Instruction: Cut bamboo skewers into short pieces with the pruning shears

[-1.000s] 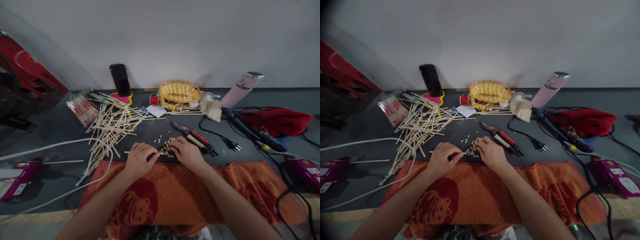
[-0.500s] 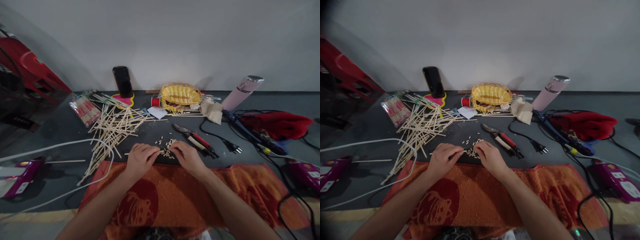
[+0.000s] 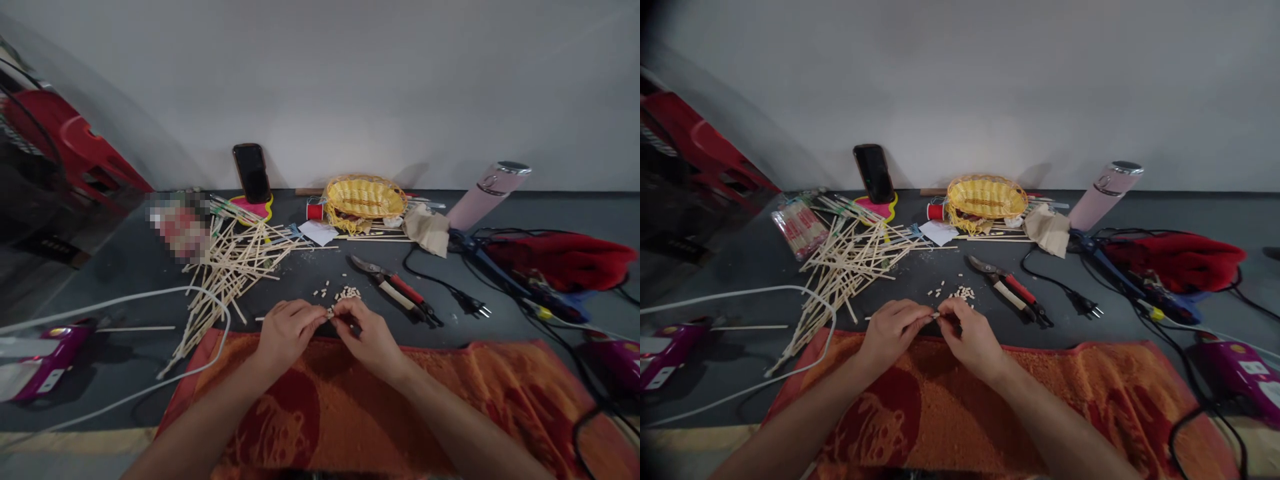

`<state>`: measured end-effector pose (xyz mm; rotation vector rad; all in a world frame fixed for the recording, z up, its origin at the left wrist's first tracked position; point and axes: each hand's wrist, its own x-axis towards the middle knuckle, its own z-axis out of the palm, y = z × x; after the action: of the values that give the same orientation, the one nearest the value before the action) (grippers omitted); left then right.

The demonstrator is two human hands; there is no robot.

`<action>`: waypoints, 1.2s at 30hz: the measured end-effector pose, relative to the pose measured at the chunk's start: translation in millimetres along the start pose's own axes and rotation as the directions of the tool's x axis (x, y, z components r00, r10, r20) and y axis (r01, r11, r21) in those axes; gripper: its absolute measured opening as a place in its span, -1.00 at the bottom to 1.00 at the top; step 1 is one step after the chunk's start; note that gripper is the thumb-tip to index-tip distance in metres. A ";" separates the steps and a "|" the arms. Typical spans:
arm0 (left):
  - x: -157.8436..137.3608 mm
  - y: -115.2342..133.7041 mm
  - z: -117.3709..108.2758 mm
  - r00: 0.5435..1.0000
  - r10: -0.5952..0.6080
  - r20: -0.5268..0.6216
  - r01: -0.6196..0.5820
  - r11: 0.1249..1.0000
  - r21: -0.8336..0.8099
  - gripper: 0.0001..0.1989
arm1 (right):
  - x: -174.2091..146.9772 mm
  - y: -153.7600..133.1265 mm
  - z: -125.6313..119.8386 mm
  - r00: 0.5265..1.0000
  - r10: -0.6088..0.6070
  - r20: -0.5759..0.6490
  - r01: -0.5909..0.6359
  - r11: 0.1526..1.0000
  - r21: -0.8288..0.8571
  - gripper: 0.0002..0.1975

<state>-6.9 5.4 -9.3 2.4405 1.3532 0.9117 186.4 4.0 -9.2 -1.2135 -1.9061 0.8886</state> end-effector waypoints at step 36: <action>-0.9 2.2 -5.0 0.996 0.013 -0.093 -0.017 0.999 -0.043 -0.89 | -3.2 -6.5 -1.5 0.991 0.090 0.099 -0.105 0.981 0.161 -0.82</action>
<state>-8.7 2.9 -4.8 2.4063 1.3324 1.0587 185.8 -0.8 -3.6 -1.1915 -1.8150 1.1491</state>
